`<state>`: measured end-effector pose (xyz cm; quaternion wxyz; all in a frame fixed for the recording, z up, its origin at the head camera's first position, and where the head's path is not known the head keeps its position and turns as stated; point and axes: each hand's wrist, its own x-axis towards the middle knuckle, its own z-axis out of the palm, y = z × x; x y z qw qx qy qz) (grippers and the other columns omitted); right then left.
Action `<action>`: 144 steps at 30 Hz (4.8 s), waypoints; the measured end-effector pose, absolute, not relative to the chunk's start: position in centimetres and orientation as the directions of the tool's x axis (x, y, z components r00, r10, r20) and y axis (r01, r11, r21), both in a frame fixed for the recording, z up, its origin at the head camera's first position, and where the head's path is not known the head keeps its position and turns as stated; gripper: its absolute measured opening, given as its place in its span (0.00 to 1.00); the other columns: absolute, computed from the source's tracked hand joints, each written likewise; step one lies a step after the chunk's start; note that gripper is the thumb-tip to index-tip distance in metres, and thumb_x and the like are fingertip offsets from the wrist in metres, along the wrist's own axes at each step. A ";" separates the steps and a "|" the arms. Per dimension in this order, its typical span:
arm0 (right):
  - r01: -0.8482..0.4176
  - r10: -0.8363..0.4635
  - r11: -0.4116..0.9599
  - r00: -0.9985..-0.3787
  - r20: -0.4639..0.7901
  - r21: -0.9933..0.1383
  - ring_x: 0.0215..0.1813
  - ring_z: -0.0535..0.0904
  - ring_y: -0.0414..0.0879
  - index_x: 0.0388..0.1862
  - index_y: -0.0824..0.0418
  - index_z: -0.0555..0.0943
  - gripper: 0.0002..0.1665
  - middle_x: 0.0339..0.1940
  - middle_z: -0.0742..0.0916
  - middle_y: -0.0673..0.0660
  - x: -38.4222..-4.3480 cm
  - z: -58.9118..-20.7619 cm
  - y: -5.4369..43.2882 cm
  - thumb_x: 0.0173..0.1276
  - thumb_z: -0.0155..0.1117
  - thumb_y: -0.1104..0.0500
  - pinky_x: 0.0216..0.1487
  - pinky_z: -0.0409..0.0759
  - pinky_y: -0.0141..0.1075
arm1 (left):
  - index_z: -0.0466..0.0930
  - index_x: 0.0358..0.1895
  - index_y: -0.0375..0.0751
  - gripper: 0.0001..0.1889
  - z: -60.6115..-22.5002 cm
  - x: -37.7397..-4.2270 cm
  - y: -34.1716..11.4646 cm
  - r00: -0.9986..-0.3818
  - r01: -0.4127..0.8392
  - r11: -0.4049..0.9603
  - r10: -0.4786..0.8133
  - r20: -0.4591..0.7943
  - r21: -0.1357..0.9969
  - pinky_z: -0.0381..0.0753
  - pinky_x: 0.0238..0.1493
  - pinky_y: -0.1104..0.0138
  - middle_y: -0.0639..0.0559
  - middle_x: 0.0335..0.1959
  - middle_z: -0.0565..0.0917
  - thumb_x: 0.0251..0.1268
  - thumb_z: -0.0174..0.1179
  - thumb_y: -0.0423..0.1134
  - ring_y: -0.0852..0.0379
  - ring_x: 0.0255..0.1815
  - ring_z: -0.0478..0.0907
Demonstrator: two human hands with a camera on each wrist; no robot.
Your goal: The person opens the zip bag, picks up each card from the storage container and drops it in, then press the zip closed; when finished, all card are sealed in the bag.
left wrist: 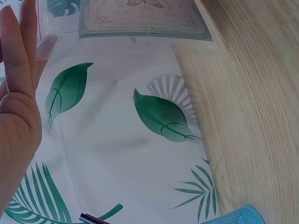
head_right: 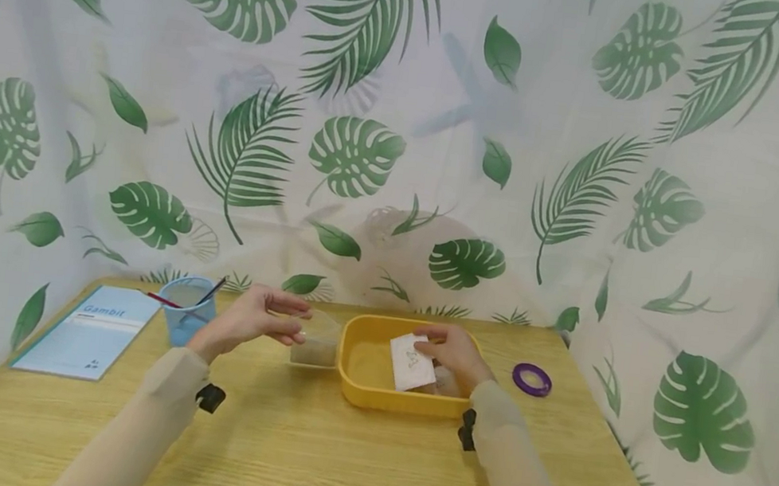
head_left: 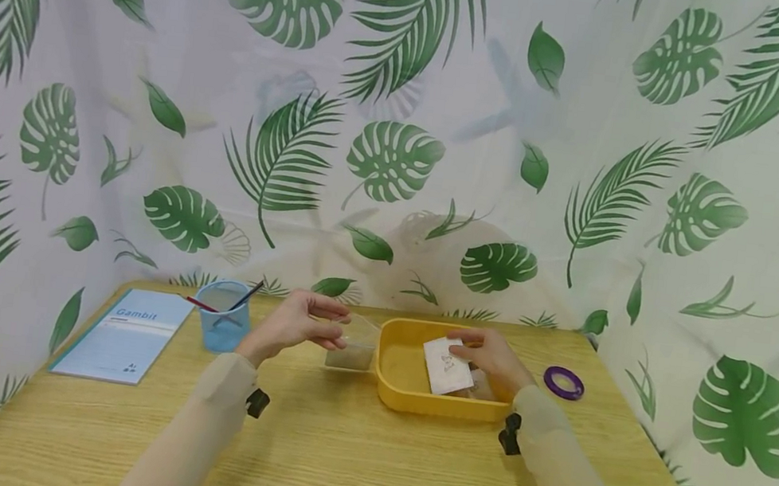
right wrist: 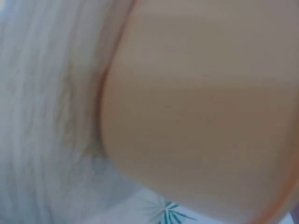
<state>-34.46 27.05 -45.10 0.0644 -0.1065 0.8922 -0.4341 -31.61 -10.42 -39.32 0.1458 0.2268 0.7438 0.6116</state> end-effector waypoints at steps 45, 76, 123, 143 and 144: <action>-0.365 -0.223 0.116 -0.916 0.334 -0.924 0.32 0.82 0.44 0.63 0.63 0.69 0.26 0.35 0.80 0.59 -32.4 -38.7 19.0 0.68 0.63 0.68 0.32 0.88 0.50 | 0.72 0.65 0.27 0.25 -39.0 -31.6 -10.5 -0.856 0.139 0.140 0.514 0.048 0.980 0.89 0.41 0.60 0.30 0.61 0.77 0.64 0.62 0.28 0.48 0.38 0.88; -0.525 -0.244 0.082 -0.834 0.494 -0.847 0.35 0.82 0.45 0.59 0.70 0.63 0.23 0.40 0.81 0.71 -32.3 -37.9 14.7 0.70 0.59 0.70 0.41 0.86 0.56 | 0.75 0.62 0.29 0.22 -39.6 -31.5 -10.5 -0.864 0.121 0.121 0.502 0.044 0.985 0.89 0.40 0.60 0.33 0.58 0.80 0.64 0.62 0.28 0.48 0.38 0.89; -0.658 -0.420 0.436 -0.752 0.507 -0.614 0.41 0.84 0.45 0.43 0.59 0.85 0.06 0.40 0.89 0.54 -31.6 -39.7 13.8 0.68 0.66 0.62 0.38 0.87 0.31 | 0.69 0.67 0.28 0.28 -39.3 -31.5 -10.4 -0.877 0.109 0.115 0.480 0.040 0.987 0.89 0.42 0.59 0.26 0.64 0.73 0.63 0.62 0.26 0.50 0.36 0.88; -0.608 -0.450 0.461 -0.788 0.420 -0.646 0.42 0.81 0.43 0.43 0.57 0.86 0.07 0.41 0.87 0.51 -31.2 -40.1 14.3 0.69 0.65 0.62 0.41 0.85 0.30 | 0.74 0.64 0.29 0.24 -39.7 -31.6 -10.5 -0.874 0.100 0.108 0.484 0.035 0.989 0.89 0.41 0.62 0.32 0.61 0.78 0.64 0.61 0.26 0.49 0.38 0.88; -0.608 -0.452 0.464 -0.788 0.418 -0.644 0.42 0.81 0.44 0.43 0.58 0.86 0.07 0.41 0.87 0.51 -31.1 -40.1 14.3 0.69 0.64 0.62 0.41 0.85 0.30 | 0.74 0.64 0.29 0.24 -39.7 -31.6 -10.5 -0.875 0.098 0.106 0.483 0.035 0.989 0.89 0.40 0.62 0.32 0.60 0.78 0.64 0.61 0.26 0.50 0.37 0.88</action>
